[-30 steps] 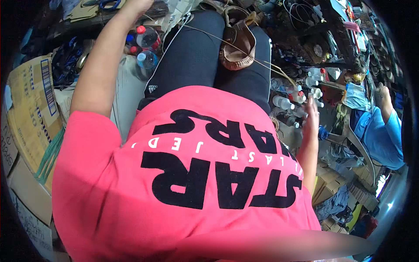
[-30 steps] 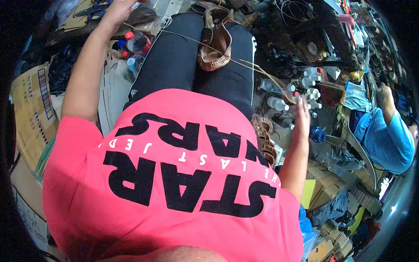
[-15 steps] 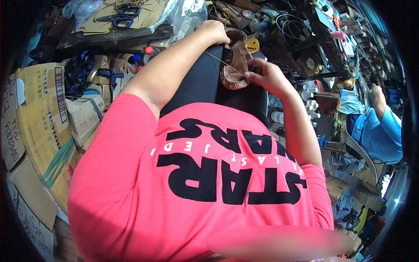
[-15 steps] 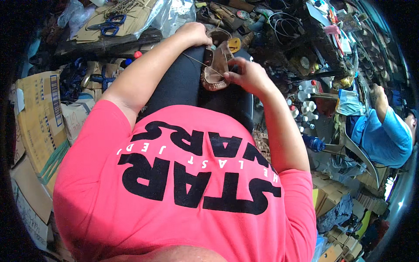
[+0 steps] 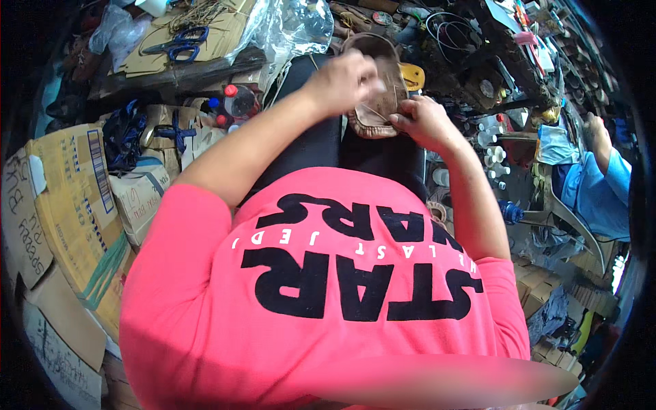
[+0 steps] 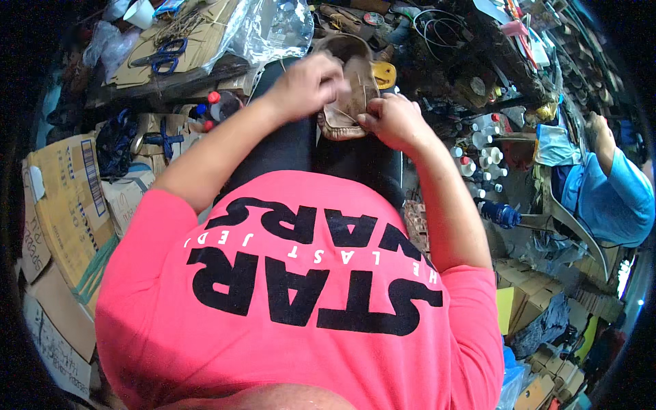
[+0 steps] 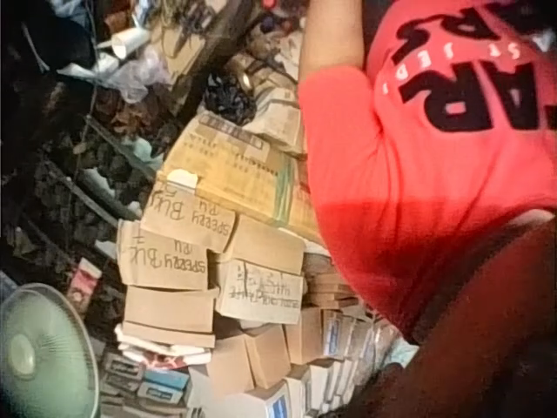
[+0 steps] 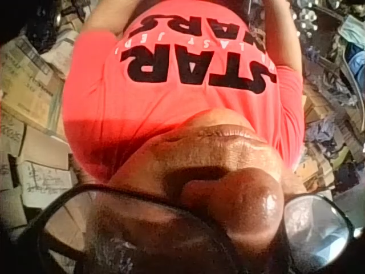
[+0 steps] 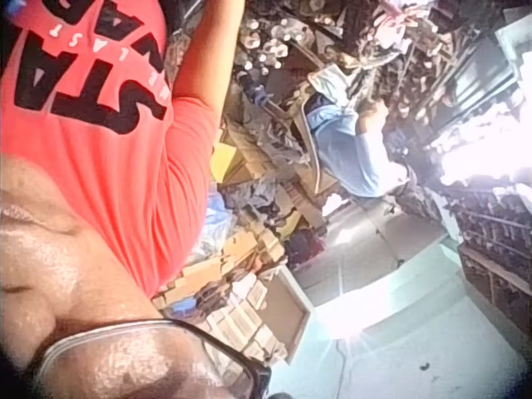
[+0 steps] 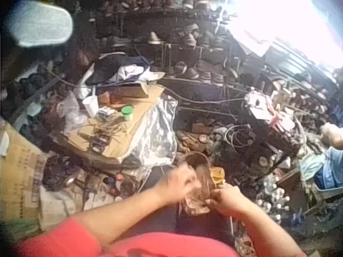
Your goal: Stitching the leather pieces of a shoe together by hand.
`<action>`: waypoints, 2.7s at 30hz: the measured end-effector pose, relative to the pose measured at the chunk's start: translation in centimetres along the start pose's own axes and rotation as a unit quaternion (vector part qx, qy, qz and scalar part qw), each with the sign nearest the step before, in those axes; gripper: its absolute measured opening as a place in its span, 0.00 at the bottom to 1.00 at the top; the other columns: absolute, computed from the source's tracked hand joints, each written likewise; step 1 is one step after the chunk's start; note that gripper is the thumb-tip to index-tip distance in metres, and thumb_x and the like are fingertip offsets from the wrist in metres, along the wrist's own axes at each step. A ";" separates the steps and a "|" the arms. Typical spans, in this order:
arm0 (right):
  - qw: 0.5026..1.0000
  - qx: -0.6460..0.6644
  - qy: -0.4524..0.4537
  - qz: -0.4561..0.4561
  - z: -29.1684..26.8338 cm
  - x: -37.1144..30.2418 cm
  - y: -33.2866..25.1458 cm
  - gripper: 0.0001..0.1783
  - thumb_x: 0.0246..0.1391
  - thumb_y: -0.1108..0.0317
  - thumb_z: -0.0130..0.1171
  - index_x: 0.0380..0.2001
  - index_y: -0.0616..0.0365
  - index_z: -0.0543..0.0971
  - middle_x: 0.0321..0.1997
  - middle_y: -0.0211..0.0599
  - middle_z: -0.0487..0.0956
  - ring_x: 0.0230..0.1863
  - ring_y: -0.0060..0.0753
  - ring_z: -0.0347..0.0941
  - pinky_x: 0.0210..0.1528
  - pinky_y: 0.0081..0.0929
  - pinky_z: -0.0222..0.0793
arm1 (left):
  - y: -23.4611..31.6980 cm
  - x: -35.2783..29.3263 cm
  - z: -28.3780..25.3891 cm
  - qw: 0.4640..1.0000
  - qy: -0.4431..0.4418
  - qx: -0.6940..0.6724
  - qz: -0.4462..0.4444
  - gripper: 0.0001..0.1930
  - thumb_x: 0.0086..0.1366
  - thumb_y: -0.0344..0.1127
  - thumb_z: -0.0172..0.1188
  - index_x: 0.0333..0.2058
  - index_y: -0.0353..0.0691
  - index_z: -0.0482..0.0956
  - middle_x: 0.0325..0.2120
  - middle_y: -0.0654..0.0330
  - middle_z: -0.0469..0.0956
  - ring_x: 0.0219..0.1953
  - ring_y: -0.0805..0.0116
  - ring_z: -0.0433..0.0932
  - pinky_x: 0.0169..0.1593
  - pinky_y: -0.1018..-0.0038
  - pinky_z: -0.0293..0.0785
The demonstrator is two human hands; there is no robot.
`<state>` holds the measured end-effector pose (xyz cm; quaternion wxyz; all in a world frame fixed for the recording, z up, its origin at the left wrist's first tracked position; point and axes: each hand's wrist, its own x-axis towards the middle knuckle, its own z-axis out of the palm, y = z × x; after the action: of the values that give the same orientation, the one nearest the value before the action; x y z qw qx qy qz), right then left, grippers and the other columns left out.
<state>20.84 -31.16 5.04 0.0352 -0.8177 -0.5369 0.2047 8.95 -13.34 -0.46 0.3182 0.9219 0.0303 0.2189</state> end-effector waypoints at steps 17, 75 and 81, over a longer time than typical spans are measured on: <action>0.986 0.145 0.084 -0.014 0.9 -2.4 -0.8 0.13 0.49 0.59 0.60 0.26 0.59 0.78 0.26 0.44 0.76 0.33 0.42 0.74 0.36 0.37 0.65 | 1.9 1.2 1.9 0.983 -0.131 -0.109 0.063 0.10 0.55 0.37 0.61 0.34 0.42 0.77 0.37 0.58 0.73 0.40 0.59 0.75 0.43 0.69 0.71; 0.923 0.383 0.026 -0.018 2.9 -1.4 2.1 0.08 0.49 0.76 0.61 0.35 0.58 0.81 0.33 0.27 0.75 0.37 0.19 0.69 0.43 0.18 0.64 | 0.6 4.1 0.5 0.919 -0.363 -0.154 0.031 0.11 0.47 0.30 0.67 0.33 0.46 0.84 0.34 0.61 0.72 0.42 0.66 0.71 0.47 0.73 0.68; 0.938 0.321 0.118 -0.054 2.6 -2.5 0.7 0.08 0.45 0.75 0.64 0.32 0.55 0.82 0.26 0.33 0.73 0.32 0.25 0.71 0.35 0.22 0.67 | 0.7 1.8 -0.6 0.978 -0.174 -0.114 0.035 0.14 0.50 0.22 0.56 0.36 0.43 0.80 0.36 0.56 0.71 0.44 0.61 0.72 0.48 0.71 0.68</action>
<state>19.63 -34.13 3.22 0.3696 -0.7513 -0.4778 0.2658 10.26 -13.22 1.07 0.4135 0.9042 -0.0830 0.0680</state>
